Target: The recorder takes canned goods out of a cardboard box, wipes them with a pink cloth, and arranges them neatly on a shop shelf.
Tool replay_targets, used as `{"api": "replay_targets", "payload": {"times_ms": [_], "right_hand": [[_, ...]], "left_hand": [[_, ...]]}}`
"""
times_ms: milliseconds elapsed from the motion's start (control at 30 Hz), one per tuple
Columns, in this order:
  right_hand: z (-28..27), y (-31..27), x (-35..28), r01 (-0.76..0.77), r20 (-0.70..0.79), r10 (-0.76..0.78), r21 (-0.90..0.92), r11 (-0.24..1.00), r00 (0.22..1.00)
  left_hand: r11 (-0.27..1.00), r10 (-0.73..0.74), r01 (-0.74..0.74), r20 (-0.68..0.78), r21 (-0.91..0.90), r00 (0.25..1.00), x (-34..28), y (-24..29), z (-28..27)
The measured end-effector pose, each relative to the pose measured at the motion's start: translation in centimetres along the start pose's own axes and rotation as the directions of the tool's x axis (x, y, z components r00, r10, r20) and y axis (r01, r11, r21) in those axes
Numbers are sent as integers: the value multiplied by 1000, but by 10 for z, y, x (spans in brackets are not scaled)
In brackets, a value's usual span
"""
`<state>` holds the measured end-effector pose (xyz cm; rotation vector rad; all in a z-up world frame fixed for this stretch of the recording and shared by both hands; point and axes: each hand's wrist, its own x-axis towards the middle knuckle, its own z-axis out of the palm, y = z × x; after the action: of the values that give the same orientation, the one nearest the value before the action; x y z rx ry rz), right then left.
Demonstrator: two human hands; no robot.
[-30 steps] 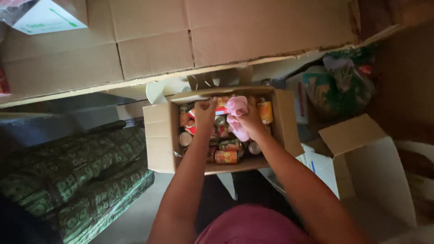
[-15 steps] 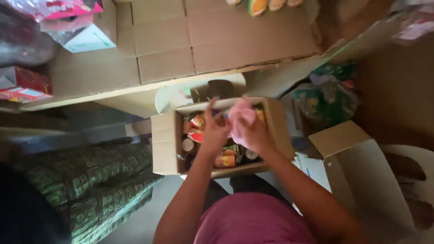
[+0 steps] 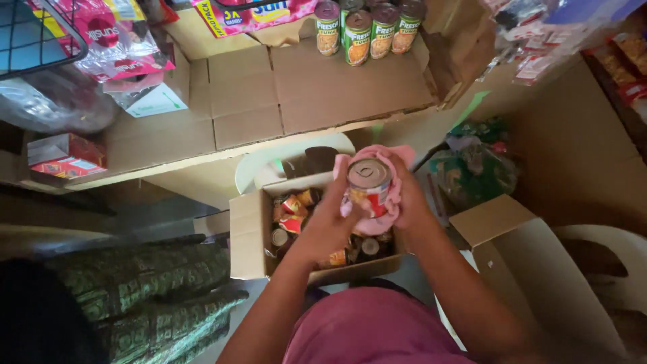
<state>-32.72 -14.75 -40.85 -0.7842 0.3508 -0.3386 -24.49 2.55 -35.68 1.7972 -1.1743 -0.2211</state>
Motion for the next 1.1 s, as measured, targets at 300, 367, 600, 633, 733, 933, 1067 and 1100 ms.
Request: {"api": "replay_targets", "payload": {"times_ms": [300,367,600,633,733,933,1067,1100], "right_hand": [[37,-53,-24,70,-125,-171,-570,818,977],[55,-62,-36,55,-99,-117,-484,873,988],[89,-85,-68,629,539,-325,-677,381,777],[92,-87,-71,631,543,-322,-675,383,776],[96,-90,-85,732,696,-290,-680,26,657],[56,-98,-81,582,510,-290,-758,294,810],[19,-93,-57,414,358,-244,-543,731,901],[15,-93,-53,484,365,-327,-529,697,872]], "left_hand": [[861,-315,294,19,-415,949,27,59,-25],[952,-163,139,-68,-273,984,22,65,-32],[995,-68,72,-64,65,996,24,61,-36],[995,-70,75,-69,67,995,22,54,-34],[979,77,-56,-101,195,992,16,47,-29],[986,-140,145,52,-86,989,21,73,-37],[900,-157,209,162,-383,974,23,61,-38],[821,-109,206,209,-533,972,22,57,-36]]}}
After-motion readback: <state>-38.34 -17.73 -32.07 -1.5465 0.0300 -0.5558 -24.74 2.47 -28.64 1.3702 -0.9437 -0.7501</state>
